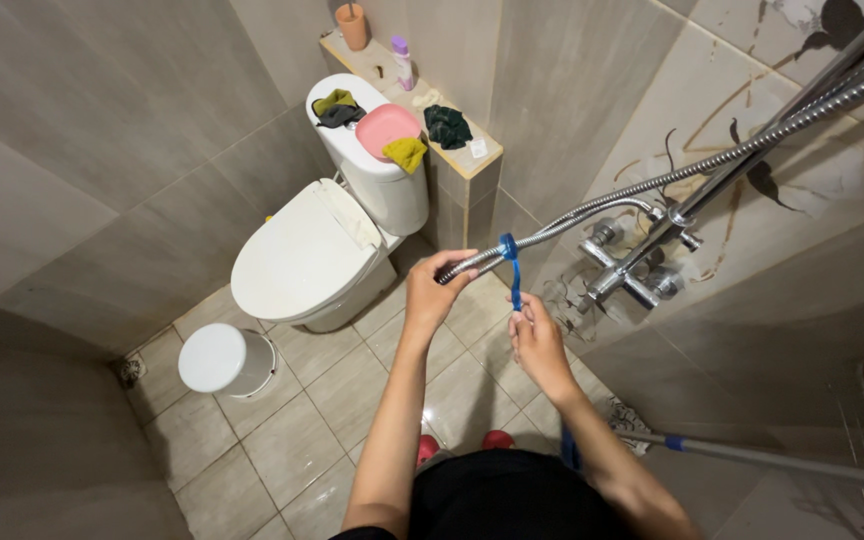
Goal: The person scrubs the metal shower hose with a blue toothbrush, moving along the length of the hose and rotating it to clean different sides. The person holds the hose with one hand while scrubbing with the other.
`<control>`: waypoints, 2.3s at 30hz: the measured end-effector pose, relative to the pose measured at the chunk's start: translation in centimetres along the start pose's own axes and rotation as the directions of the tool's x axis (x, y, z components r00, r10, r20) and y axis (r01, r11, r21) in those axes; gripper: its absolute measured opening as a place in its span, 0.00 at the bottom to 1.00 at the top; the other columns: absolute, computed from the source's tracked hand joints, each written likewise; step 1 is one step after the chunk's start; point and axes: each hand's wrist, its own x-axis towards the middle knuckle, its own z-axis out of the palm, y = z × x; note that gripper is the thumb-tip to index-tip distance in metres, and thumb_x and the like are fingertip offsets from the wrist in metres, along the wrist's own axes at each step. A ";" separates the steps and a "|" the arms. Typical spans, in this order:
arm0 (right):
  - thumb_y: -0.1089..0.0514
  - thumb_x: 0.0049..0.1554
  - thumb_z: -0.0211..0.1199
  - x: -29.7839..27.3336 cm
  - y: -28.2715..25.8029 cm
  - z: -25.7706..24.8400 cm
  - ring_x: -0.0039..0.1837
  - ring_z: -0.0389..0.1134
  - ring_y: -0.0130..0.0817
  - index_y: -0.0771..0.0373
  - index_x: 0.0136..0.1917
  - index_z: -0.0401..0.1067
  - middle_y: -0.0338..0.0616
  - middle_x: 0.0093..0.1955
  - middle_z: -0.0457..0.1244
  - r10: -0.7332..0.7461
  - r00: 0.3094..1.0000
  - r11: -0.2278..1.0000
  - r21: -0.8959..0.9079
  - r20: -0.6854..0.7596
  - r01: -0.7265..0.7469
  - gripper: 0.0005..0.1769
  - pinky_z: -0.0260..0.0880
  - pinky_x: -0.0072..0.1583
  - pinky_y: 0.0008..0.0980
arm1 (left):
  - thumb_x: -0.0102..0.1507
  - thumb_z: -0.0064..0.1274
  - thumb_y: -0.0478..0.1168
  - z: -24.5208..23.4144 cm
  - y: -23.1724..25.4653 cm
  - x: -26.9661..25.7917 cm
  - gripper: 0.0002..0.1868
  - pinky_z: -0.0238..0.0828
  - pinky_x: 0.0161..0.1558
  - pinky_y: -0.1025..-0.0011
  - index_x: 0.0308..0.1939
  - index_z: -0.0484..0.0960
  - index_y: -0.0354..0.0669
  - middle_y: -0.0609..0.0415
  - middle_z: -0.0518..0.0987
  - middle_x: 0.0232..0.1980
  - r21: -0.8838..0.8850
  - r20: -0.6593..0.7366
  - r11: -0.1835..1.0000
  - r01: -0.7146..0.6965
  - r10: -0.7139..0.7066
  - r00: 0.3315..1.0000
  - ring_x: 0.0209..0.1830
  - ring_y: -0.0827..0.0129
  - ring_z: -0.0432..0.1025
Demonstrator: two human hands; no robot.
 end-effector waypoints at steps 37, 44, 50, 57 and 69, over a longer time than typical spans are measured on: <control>0.65 0.62 0.49 1.2 0.8 -1.7 0.38 0.69 0.38 0.64 0.65 0.69 0.48 0.36 0.66 -0.200 0.980 0.929 -0.316 0.004 0.191 0.19 0.69 0.43 0.37 | 0.50 0.56 0.23 0.4 2.4 -0.3 0.10 0.70 0.45 0.67 0.25 0.73 0.39 0.56 0.85 0.36 0.149 -0.195 0.934 -0.324 0.349 0.917 0.41 0.60 0.74; 0.66 0.61 0.49 -0.5 -0.7 -1.4 0.38 0.69 0.40 0.64 0.67 0.68 0.49 0.36 0.66 -0.232 0.969 0.914 -0.322 0.080 0.245 0.21 0.69 0.44 0.37 | 0.49 0.52 0.22 0.5 2.5 0.0 0.10 0.66 0.48 0.64 0.24 0.70 0.40 0.58 0.83 0.35 0.204 -0.189 0.913 -0.352 0.389 0.902 0.42 0.60 0.71; 0.66 0.61 0.48 -0.1 -1.6 -1.9 0.38 0.68 0.42 0.64 0.69 0.66 0.50 0.36 0.65 -0.213 0.974 0.901 -0.371 0.076 0.226 0.23 0.68 0.43 0.38 | 0.49 0.51 0.22 0.6 2.3 0.2 0.11 0.62 0.48 0.66 0.24 0.70 0.41 0.59 0.81 0.34 0.221 -0.167 0.899 -0.378 0.416 0.894 0.42 0.61 0.71; 0.67 0.63 0.48 0.4 -1.2 -1.8 0.40 0.69 0.40 0.67 0.66 0.65 0.49 0.38 0.65 -0.285 0.956 0.892 -0.349 0.063 0.289 0.19 0.68 0.44 0.38 | 0.52 0.56 0.23 0.4 2.9 0.4 0.10 0.66 0.45 0.65 0.33 0.79 0.40 0.53 0.77 0.37 0.201 -0.112 0.934 -0.296 0.322 0.940 0.42 0.59 0.71; 0.67 0.63 0.49 2.7 3.1 -1.9 0.40 0.69 0.41 0.66 0.65 0.64 0.49 0.37 0.65 -0.244 0.970 0.897 -0.379 0.002 0.226 0.17 0.68 0.44 0.40 | 0.62 0.57 0.31 0.2 2.5 0.1 0.17 0.70 0.47 0.67 0.55 0.79 0.44 0.50 0.72 0.41 0.116 -0.014 0.977 -0.179 0.181 0.983 0.45 0.63 0.73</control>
